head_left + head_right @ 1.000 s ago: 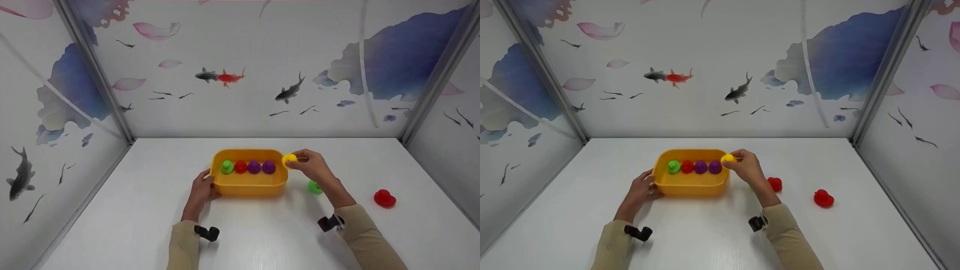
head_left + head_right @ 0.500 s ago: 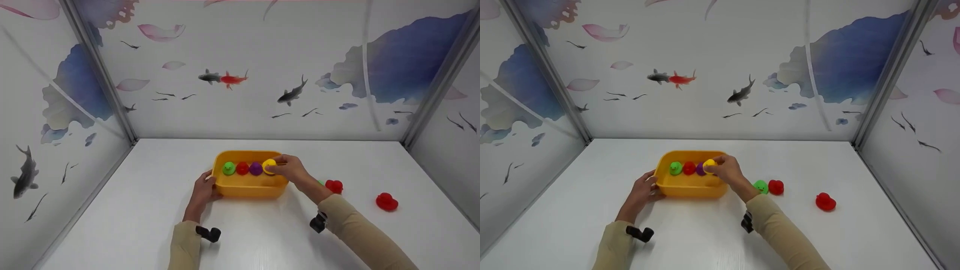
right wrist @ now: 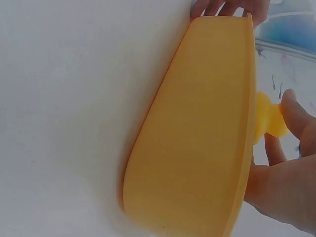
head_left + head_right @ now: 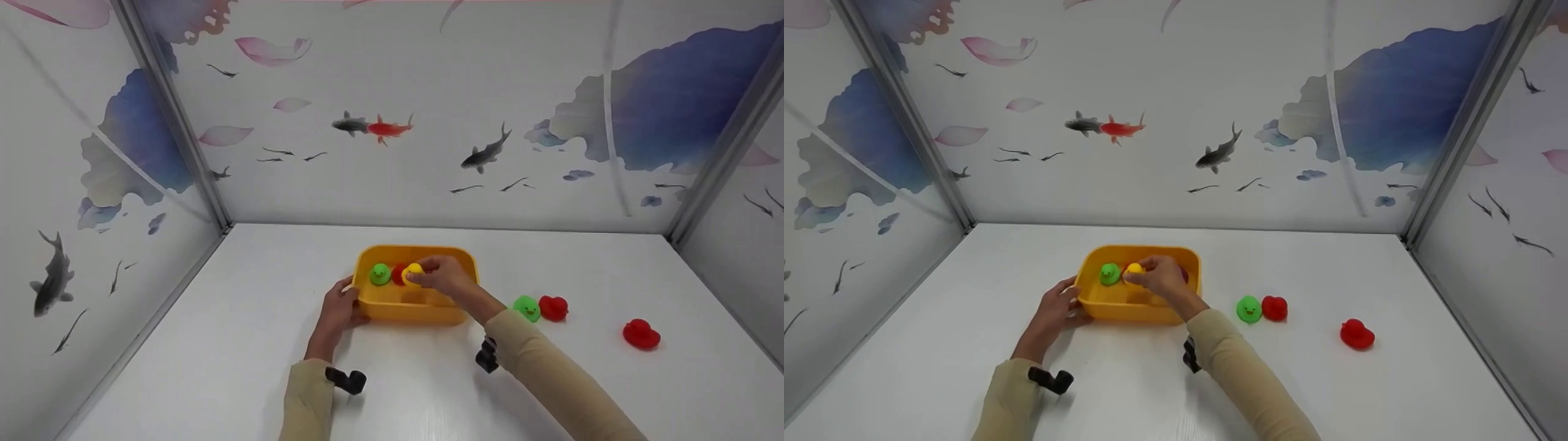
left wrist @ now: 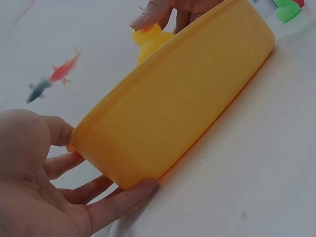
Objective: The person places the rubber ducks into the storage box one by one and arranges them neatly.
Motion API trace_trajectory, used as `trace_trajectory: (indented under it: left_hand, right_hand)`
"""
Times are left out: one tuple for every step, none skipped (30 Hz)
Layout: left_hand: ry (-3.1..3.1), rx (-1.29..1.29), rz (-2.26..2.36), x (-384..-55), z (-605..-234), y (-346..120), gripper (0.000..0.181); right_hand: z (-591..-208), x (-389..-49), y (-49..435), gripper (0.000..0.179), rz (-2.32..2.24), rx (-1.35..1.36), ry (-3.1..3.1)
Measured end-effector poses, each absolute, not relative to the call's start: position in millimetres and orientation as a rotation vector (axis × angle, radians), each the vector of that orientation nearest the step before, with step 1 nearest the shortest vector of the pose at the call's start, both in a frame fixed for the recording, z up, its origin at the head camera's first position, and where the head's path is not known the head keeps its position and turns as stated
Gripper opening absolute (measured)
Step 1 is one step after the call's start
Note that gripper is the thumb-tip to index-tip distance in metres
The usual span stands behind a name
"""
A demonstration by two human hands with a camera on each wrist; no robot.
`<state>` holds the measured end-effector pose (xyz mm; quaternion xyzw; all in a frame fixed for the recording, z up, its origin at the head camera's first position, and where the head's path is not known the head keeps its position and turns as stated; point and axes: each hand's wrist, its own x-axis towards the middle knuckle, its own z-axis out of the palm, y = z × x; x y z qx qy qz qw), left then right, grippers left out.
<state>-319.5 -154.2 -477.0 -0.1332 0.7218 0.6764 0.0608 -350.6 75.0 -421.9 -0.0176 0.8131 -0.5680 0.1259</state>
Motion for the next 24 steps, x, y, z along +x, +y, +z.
trace_trajectory:
  left_hand:
    - [2.186, -0.4, 2.048, -319, -477, -154, 0.049]
    - [2.187, -0.403, 2.051, -319, -477, -153, 0.049]
    - [2.19, -0.406, 2.055, -319, -478, -153, 0.049]
    - [2.196, -0.406, 2.055, -319, -478, -153, 0.049]
    - [2.203, -0.404, 2.055, -319, -478, -152, 0.049]
    - [2.205, -0.402, 2.056, -319, -478, -152, 0.049]
    - [2.201, -0.396, 2.063, -319, -478, -152, 0.049]
    - [2.197, -0.395, 2.069, -318, -479, -152, 0.049]
    - [2.197, -0.39, 2.071, -318, -479, -152, 0.05]
    - [2.203, -0.381, 2.067, -317, -479, -152, 0.05]
    - [2.209, -0.379, 2.063, -317, -479, -152, 0.05]
    - [2.211, -0.381, 2.058, -317, -480, -152, 0.05]
    - [2.215, -0.38, 2.052, -317, -480, -152, 0.05]
    - [2.22, -0.382, 2.044, -317, -480, -152, 0.05]
    - [2.222, -0.384, 2.037, -317, -480, -152, 0.05]
    - [2.224, -0.384, 2.034, -317, -480, -152, 0.05]
    - [2.221, -0.389, 2.033, -317, -480, -152, 0.05]
    - [2.216, -0.392, 2.035, -318, -480, -152, 0.049]
    - [2.214, -0.396, 2.034, -318, -479, -153, 0.049]
    - [2.215, -0.397, 2.032, -318, -479, -153, 0.049]
    - [2.216, -0.4, 2.029, -318, -479, -153, 0.049]
    - [2.219, -0.399, 2.026, -319, -478, -153, 0.049]
    - [2.22, -0.405, 2.021, -319, -478, -153, 0.049]
    - [2.221, -0.411, 2.016, -319, -478, -153, 0.049]
  right_hand:
    - [-422, -352, 73, 0.042, -1.659, -0.047, 2.358]
    - [-422, -353, 71, 0.041, -1.668, -0.044, 2.344]
    - [-421, -353, 69, 0.039, -1.681, -0.04, 2.326]
    - [-421, -354, 67, 0.038, -1.699, -0.038, 2.305]
    - [-421, -354, 66, 0.037, -1.717, -0.046, 2.285]
    - [-421, -354, 64, 0.036, -1.736, -0.043, 2.261]
    - [-422, -354, 63, 0.035, -1.75, -0.043, 2.244]
    - [-423, -355, 62, 0.035, -1.764, -0.044, 2.229]
    - [-424, -355, 61, 0.035, -1.776, -0.043, 2.216]
    - [-425, -355, 60, 0.036, -1.788, -0.043, 2.201]
    - [-427, -356, 59, 0.037, -1.792, -0.035, 2.191]
    - [-428, -356, 58, 0.037, -1.792, -0.016, 2.184]
    - [-429, -357, 57, 0.038, -1.787, -0.007, 2.182]
    - [-430, -358, 55, 0.039, -1.779, 0.008, 2.177]
    - [-430, -358, 54, 0.04, -1.767, 0.022, 2.175]
    - [-430, -359, 52, 0.04, -1.752, 0.042, 2.172]
    - [-429, -359, 50, 0.041, -1.74, 0.056, 2.174]
    - [-428, -360, 49, 0.041, -1.73, 0.064, 2.176]
    - [-427, -360, 47, 0.041, -1.721, 0.071, 2.177]
    - [-425, -361, 45, 0.041, -1.711, 0.077, 2.181]
    - [-424, -361, 43, 0.04, -1.702, 0.078, 2.189]
    - [-422, -362, 41, 0.04, -1.688, 0.082, 2.2]
    - [-421, -362, 39, 0.039, -1.675, 0.079, 2.213]
    - [-420, -362, 36, 0.038, -1.656, 0.084, 2.225]
